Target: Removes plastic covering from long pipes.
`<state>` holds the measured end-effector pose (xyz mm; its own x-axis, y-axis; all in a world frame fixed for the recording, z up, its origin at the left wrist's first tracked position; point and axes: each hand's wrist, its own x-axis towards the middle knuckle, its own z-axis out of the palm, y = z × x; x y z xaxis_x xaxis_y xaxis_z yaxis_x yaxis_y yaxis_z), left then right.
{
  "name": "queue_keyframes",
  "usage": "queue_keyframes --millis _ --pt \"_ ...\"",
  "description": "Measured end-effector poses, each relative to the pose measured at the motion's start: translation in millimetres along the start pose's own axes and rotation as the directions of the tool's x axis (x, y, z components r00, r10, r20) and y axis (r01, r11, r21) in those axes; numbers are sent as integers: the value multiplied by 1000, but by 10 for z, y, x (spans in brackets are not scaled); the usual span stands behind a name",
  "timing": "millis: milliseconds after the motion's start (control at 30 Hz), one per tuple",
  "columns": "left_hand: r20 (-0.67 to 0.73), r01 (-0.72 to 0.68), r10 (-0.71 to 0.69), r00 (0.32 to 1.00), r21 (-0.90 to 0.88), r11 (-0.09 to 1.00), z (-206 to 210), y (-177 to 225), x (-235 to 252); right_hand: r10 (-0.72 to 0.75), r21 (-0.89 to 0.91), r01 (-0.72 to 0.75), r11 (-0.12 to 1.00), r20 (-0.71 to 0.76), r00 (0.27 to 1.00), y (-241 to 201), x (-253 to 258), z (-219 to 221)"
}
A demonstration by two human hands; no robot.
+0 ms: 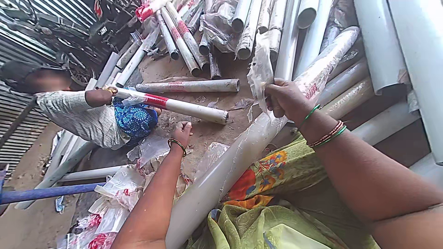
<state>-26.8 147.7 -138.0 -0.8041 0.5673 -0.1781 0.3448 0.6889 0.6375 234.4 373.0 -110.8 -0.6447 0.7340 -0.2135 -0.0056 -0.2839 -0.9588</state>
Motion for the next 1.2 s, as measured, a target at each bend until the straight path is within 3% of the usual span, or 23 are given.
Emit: queue_keyframes --millis 67,167,233,300,400,500,600,767,933,1000,1067,1133,1200 --pt "-13 -247 247 969 29 969 65 134 -105 37 -10 -37 999 69 997 36 -3 64" --pt "-34 -577 578 815 44 816 232 406 -429 89 -42 -83 996 176 980 85 -79 201" --pt "-40 -733 734 678 53 679 346 508 -594 126 -99 -104 990 249 960 117 -150 304" --pt "-35 -783 784 620 35 621 430 579 -724 173 -160 -127 979 316 933 153 -214 409" --pt "-10 -740 741 672 48 671 481 617 -833 187 -194 -119 974 386 903 209 -314 540" --pt "-21 -722 731 682 142 677 502 603 -850 198 -186 -125 975 453 869 253 -369 591" --pt "-19 -680 700 714 219 700 477 634 -869 243 -187 -175 967 453 858 238 -380 606" --pt "-102 -676 717 689 268 687 453 619 -819 282 -227 -205 952 393 875 221 -342 562" --pt "-74 -595 612 787 170 785 403 617 -800 207 -133 -173 976 309 928 207 -298 521" --pt "-51 -527 536 843 128 840 371 647 -796 105 -193 -65 979 203 973 183 -292 525" --pt "1 -432 435 901 111 895 324 714 -809 -106 -350 157 924 160 981 184 -313 507" --pt "55 -357 353 934 104 928 296 777 -815 -386 -454 454 767 239 891 238 -339 488" --pt "112 -309 300 947 66 949 286 804 -803 -564 -470 673 571 371 738 331 -353 509"
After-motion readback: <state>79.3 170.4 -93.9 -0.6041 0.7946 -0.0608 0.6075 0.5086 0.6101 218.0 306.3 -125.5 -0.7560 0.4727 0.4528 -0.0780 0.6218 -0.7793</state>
